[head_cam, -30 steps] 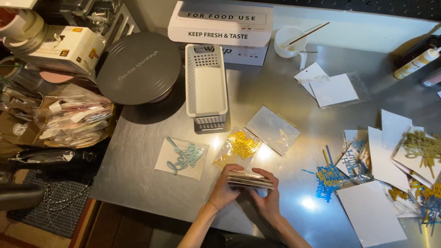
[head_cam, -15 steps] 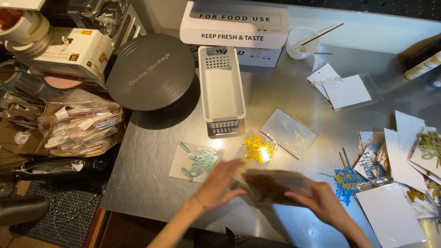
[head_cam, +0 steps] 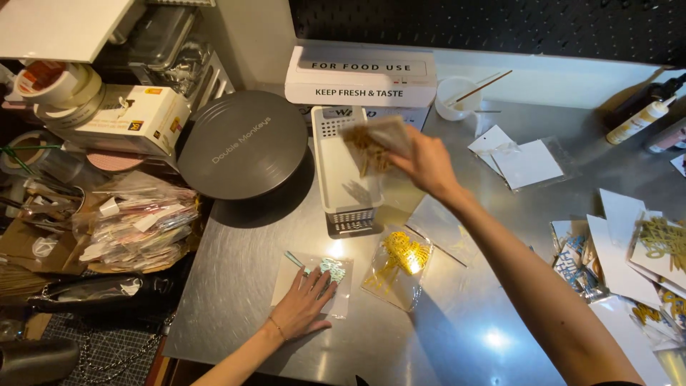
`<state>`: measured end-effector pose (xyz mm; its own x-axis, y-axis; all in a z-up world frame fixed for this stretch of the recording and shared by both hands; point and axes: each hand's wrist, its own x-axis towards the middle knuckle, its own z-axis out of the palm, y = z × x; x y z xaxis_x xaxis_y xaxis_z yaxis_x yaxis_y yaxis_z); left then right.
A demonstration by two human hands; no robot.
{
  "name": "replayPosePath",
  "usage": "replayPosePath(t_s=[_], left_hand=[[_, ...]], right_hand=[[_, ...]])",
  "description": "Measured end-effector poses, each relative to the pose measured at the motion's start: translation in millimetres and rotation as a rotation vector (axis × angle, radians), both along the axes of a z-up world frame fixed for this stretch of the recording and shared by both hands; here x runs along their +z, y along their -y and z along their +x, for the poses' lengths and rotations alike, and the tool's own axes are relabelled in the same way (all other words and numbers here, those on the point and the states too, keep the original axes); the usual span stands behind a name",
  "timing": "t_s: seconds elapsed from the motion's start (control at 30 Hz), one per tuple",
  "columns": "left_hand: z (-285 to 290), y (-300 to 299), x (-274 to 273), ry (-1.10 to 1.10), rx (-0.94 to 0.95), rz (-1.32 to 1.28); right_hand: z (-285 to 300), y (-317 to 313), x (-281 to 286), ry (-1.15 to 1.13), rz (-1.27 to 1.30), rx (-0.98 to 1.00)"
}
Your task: The person sorts through various decorative cake toppers by hand, inserts them into individual plastic sleeves, and places the sleeved toppers into a white plastic basket on a stainless steel table.
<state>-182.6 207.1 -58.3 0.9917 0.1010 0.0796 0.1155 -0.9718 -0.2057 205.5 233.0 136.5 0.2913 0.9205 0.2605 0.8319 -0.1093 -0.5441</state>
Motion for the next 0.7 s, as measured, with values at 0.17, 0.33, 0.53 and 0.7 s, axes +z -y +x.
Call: replayPosePath(t_s=[0.17, 0.33, 0.53, 0.7], left_hand=[[9, -5, -30, -0.154, 0.011, 0.034], [-9, 34, -39, -0.351, -0.129, 0.074], [-55, 62, 10, -0.028, 0.09, -0.098], [-51, 17, 279, 0.196, 0.616, -0.711]], right_hand=[[-53, -20, -34, -0.022, -0.404, -0.047], [-105, 13, -46, -0.447, -0.659, -0.073], [-98, 64, -54, -0.391, -0.61, -0.117], [-70, 77, -12, -0.474, -0.301, -0.225]])
